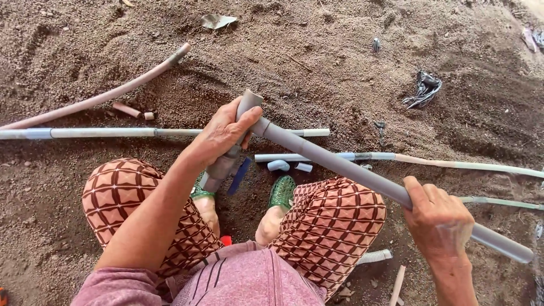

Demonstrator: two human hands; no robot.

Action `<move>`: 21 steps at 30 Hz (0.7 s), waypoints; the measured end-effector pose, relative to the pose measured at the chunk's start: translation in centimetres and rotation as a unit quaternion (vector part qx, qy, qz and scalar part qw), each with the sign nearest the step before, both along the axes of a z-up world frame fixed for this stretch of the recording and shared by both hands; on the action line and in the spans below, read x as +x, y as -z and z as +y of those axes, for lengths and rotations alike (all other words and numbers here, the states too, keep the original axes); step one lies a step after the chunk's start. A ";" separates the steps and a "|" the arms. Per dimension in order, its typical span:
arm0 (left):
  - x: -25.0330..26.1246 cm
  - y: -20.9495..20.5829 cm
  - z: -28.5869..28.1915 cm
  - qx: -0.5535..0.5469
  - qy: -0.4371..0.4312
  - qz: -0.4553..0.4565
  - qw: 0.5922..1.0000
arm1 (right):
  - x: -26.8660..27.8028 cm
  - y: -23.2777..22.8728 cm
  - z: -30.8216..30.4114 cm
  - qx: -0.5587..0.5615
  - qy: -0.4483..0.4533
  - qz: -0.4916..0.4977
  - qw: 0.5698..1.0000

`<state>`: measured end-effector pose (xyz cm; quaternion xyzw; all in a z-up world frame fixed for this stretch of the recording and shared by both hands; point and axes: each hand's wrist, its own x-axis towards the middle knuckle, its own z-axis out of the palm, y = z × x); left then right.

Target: The person assembles a PVC pipe structure on the ground. They connect various pipe segments, elbow joints, and a valve using their hands, arranging the components into a linear configuration.

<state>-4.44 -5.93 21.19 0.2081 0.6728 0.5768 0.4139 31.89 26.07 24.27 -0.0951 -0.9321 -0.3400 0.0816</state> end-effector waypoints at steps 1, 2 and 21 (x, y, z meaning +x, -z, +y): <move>0.1 0.3 0.0 0.012 -0.001 0.012 1.000 | -0.2 -0.3 -0.3 -0.024 0.009 -0.017 1.000; 0.1 0.1 0.1 0.013 0.000 0.013 1.000 | -0.4 -0.4 -0.4 -0.023 0.010 -0.016 1.000; -1.0 2.0 -1.2 0.167 -0.038 0.191 0.966 | -2.4 -0.8 -3.7 -0.329 0.106 -0.109 0.932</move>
